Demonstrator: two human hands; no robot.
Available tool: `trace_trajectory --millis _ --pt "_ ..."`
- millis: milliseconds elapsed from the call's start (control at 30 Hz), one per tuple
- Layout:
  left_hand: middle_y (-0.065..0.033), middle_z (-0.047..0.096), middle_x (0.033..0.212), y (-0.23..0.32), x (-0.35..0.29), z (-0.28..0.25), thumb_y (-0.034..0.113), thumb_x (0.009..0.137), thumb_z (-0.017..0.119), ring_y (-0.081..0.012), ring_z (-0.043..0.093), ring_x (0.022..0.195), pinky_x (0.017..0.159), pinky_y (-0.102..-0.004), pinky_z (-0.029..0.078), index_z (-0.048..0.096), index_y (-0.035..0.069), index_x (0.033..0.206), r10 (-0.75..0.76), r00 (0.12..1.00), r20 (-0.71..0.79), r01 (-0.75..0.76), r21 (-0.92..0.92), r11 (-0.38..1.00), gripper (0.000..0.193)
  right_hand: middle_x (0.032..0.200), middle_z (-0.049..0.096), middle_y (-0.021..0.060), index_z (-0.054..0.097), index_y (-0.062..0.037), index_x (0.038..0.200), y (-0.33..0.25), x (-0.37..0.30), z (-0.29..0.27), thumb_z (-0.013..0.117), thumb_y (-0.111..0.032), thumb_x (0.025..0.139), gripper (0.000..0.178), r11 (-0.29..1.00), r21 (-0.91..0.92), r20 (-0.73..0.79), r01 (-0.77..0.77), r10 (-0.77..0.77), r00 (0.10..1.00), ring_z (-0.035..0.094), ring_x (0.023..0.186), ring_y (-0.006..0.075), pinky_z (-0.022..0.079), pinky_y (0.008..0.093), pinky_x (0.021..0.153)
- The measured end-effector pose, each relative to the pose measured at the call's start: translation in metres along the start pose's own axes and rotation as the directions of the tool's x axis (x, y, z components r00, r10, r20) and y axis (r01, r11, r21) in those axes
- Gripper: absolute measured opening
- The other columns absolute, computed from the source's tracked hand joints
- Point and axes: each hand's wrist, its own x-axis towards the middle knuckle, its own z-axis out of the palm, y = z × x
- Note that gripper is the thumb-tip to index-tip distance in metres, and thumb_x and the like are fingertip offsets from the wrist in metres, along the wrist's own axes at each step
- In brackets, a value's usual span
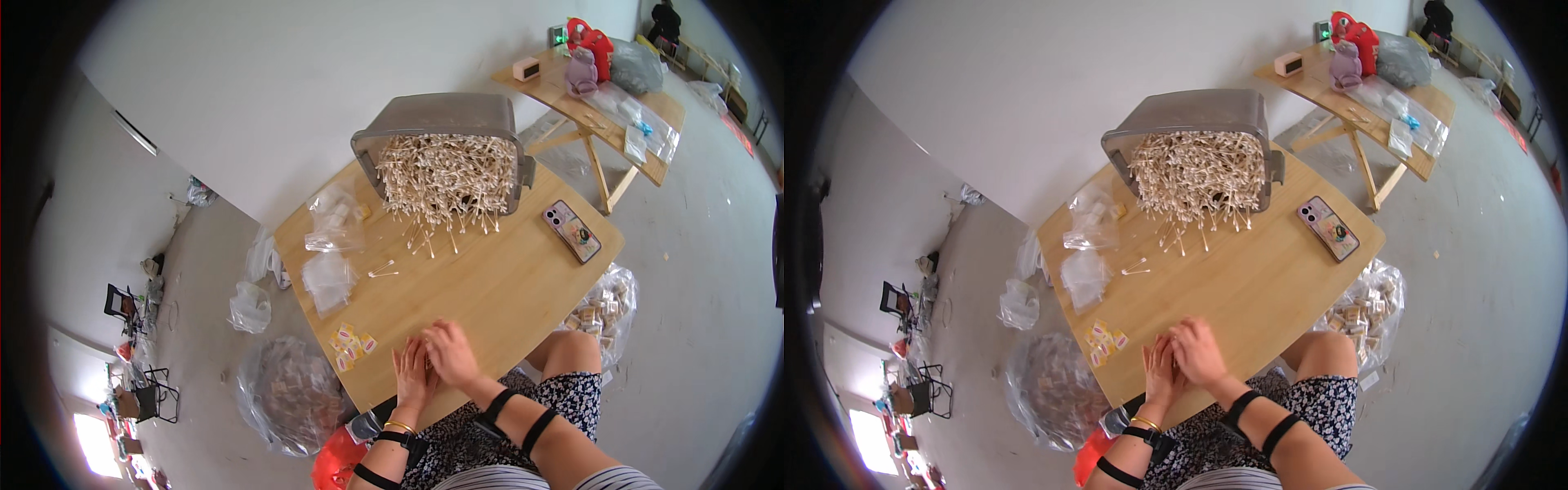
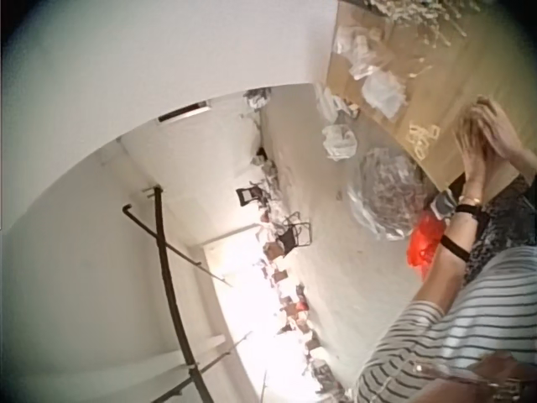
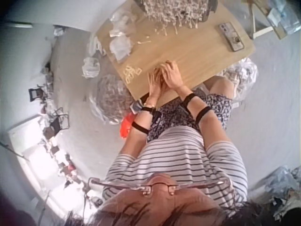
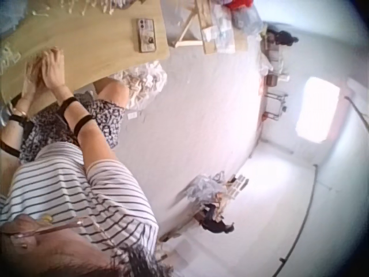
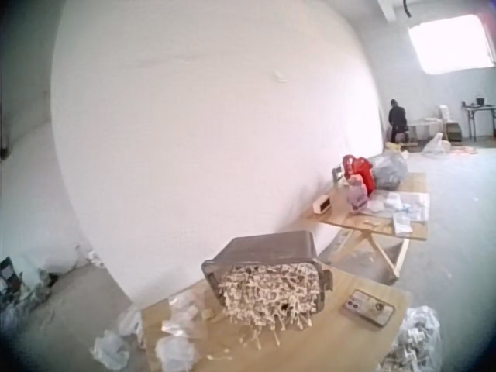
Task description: Counting cotton swabs and placing them into small plastic bags with labels.
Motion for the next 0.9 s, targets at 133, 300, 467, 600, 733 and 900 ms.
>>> trace_trajectory --millis 133,300,467,600,733,900 --pt "-0.0078 0.046 0.147 0.001 0.003 -0.015 0.035 0.085 0.073 -0.0299 0.040 0.140 0.120 -0.0571 0.018 0.049 0.011 0.140 0.009 0.999 -0.035 -0.005 0.122 0.993 0.065 0.125 0.054 0.0176 0.059 -0.0048 0.121 0.031 0.019 -0.062 0.061 -0.010 0.088 0.034 0.941 -0.336 -0.098 -0.037 0.004 0.995 0.047 0.128 0.0356 0.035 0.0481 0.113" --pt "-0.0059 0.055 0.132 -0.005 0.019 -0.025 0.034 0.077 0.081 -0.0300 0.049 0.126 0.114 -0.0517 0.029 0.058 0.012 0.129 0.016 0.984 -0.176 -0.015 0.007 1.000 0.061 0.125 0.054 0.0162 0.059 -0.0031 0.119 0.042 0.026 -0.073 0.060 -0.013 0.089 0.031 0.869 -0.491 -0.163 -0.061 -0.023 0.986 0.045 0.130 0.0335 0.029 0.0478 0.120" --pt "-0.0031 0.060 0.121 -0.022 0.030 -0.030 0.036 0.071 0.085 -0.0291 0.053 0.113 0.100 -0.0458 0.039 0.070 0.013 0.104 -0.032 0.996 -0.084 0.029 -0.039 0.999 0.043 0.124 0.054 0.0160 0.059 -0.0029 0.118 0.045 0.025 -0.077 0.060 -0.014 0.089 0.031 0.874 -0.480 -0.159 -0.074 -0.004 0.987 0.045 0.131 0.0334 0.029 0.0480 0.120" --pt "-0.0045 0.060 0.120 -0.017 0.048 -0.039 0.039 0.070 0.086 -0.0294 0.054 0.114 0.101 -0.0456 0.039 0.068 0.014 0.110 0.003 1.000 -0.021 -0.003 -0.010 1.000 0.050 0.124 0.054 0.0153 0.059 -0.0032 0.118 0.050 0.024 -0.077 0.060 -0.014 0.089 0.031 0.870 -0.486 -0.161 -0.081 0.002 0.987 0.045 0.131 0.0328 0.029 0.0480 0.120" --pt "-0.0100 0.057 0.130 -0.055 0.098 -0.048 0.040 0.081 0.078 -0.0336 0.051 0.119 0.104 -0.0482 0.037 0.061 0.011 0.123 0.038 0.988 -0.151 -0.039 -0.004 0.999 0.054 0.124 0.054 0.0151 0.060 -0.0035 0.117 0.042 0.028 -0.075 0.061 -0.014 0.089 0.031 0.874 -0.481 -0.153 -0.063 -0.013 0.988 0.046 0.130 0.0328 0.029 0.0485 0.119" --pt "-0.0163 0.051 0.142 -0.081 0.195 -0.053 0.035 0.088 0.070 -0.0369 0.047 0.130 0.108 -0.0500 0.036 0.048 0.005 0.138 -0.068 0.990 -0.123 0.078 0.078 0.994 0.062 0.125 0.054 0.0155 0.061 -0.0048 0.117 0.048 0.028 -0.079 0.062 -0.016 0.088 0.031 0.852 -0.518 -0.141 -0.078 0.005 0.990 0.046 0.131 0.0332 0.030 0.0498 0.119"
